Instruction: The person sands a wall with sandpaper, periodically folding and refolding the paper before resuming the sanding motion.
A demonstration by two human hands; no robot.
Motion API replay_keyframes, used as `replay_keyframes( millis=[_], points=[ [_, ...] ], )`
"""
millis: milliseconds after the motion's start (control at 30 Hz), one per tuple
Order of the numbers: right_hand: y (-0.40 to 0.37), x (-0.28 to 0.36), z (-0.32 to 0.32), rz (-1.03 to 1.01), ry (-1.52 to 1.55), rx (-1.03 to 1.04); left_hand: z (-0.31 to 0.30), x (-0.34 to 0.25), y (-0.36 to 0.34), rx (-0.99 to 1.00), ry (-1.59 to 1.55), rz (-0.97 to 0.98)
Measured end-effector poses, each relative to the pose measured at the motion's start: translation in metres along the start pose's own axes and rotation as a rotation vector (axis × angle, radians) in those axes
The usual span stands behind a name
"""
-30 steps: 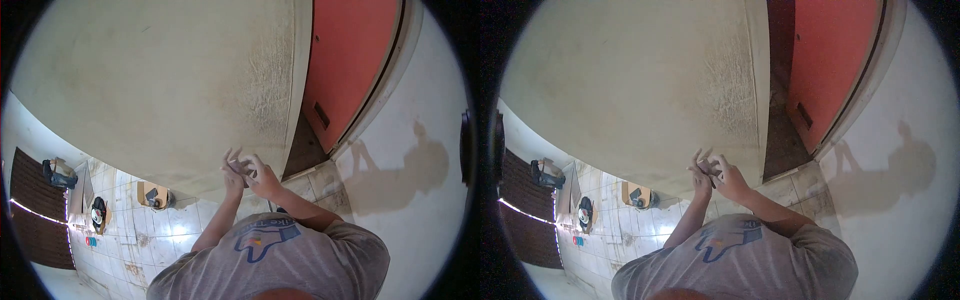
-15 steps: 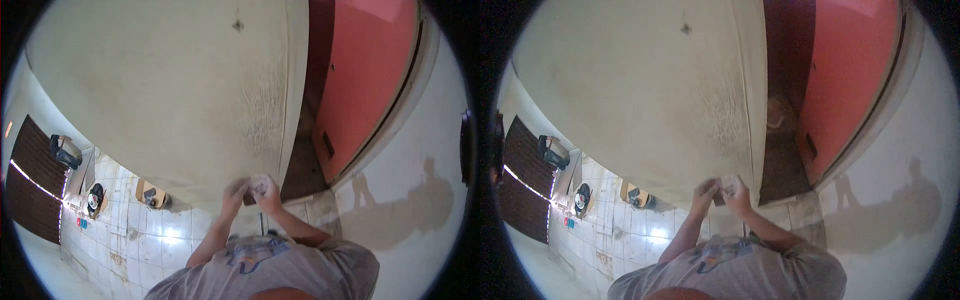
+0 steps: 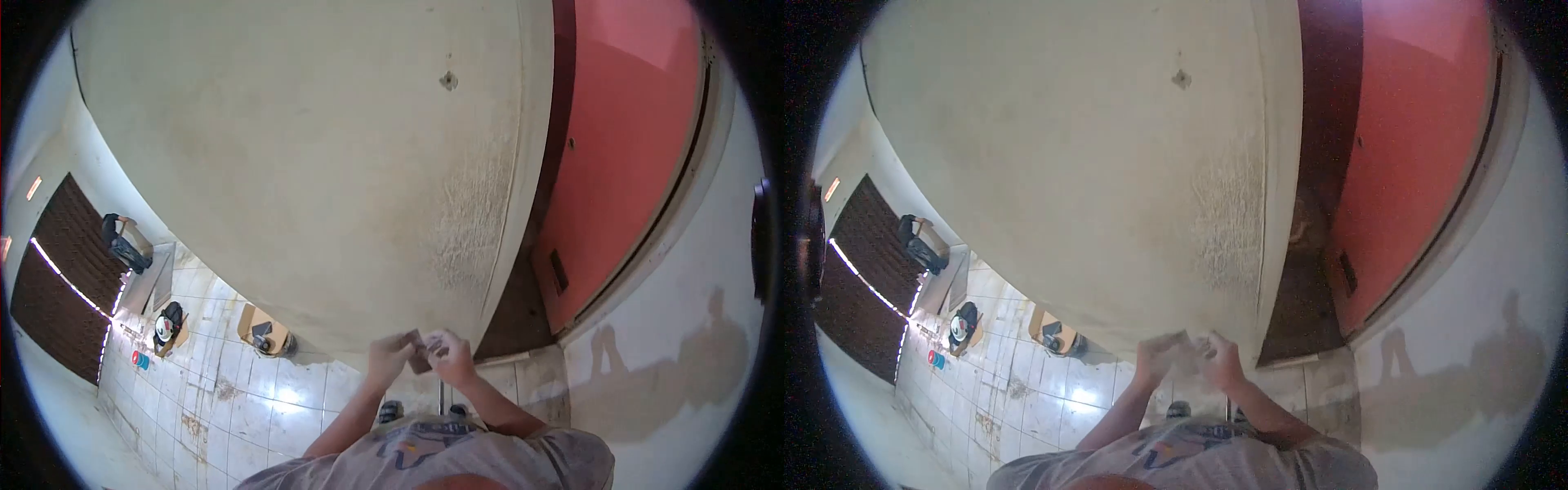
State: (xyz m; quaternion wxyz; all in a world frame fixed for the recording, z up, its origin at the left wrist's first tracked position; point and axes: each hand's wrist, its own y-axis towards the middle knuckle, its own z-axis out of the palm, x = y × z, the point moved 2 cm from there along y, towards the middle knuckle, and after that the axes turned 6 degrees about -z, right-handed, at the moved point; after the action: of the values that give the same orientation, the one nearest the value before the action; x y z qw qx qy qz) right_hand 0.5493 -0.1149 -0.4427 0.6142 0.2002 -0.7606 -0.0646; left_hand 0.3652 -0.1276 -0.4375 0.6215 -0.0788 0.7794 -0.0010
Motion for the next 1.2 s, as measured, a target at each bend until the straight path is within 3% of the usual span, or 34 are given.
replay_keyframes(
  millis=[100,167,267,333,367,467,500,600,633,733,867,967,1033,1067,1133,1167,1200],
  points=[
    [0.014,0.013,-0.021,0.098,0.022,0.006,0.008,-0.054,-0.004,0.200,-0.274,0.023],
    [0.017,0.005,-0.037,0.189,0.124,0.089,0.008,-0.049,0.006,0.374,-0.381,-0.024],
    [0.017,0.041,-0.055,0.278,0.589,0.080,0.009,-0.025,0.018,0.532,-0.500,-0.115],
    [0.014,0.043,-0.058,0.324,0.601,0.150,0.010,-0.024,0.023,0.597,-0.567,-0.134],
    [0.009,0.042,-0.058,0.345,0.609,0.185,0.010,-0.031,0.023,0.615,-0.478,-0.055],
    [-0.003,0.040,-0.067,0.314,0.703,0.161,0.006,-0.044,0.026,0.800,-0.487,-0.041],
    [-0.002,0.046,-0.066,0.148,0.724,0.155,0.000,-0.051,0.023,0.803,-0.432,-0.017],
    [-0.012,0.006,-0.060,0.186,0.707,0.273,-0.010,-0.074,0.023,0.898,-0.294,0.063],
    [-0.005,0.019,-0.053,0.118,0.764,0.262,-0.015,-0.076,0.024,0.921,-0.285,0.065],
    [0.012,0.066,-0.039,0.245,0.773,0.144,-0.032,-0.072,0.031,0.941,-0.323,0.078],
    [0.016,0.066,-0.010,0.241,0.892,0.221,-0.047,-0.056,0.041,0.917,-0.483,0.095],
    [0.011,0.057,0.016,0.274,0.792,0.209,-0.061,-0.059,0.041,0.762,-0.472,0.038],
    [0.019,0.076,0.021,0.359,0.696,0.166,-0.081,-0.053,0.042,0.581,-0.279,0.155],
    [0.023,0.086,0.023,0.223,0.532,0.164,-0.079,-0.058,0.053,0.515,-0.201,0.242],
    [0.025,0.111,0.030,-0.046,0.183,0.169,-0.078,-0.067,0.051,0.527,-0.384,0.308],
    [0.027,0.144,0.022,0.062,0.080,0.297,-0.082,-0.078,0.046,0.514,-0.446,0.384],
    [0.033,0.159,0.014,-0.165,0.005,0.220,-0.090,-0.089,0.041,0.495,-0.499,0.457]
  ],
)
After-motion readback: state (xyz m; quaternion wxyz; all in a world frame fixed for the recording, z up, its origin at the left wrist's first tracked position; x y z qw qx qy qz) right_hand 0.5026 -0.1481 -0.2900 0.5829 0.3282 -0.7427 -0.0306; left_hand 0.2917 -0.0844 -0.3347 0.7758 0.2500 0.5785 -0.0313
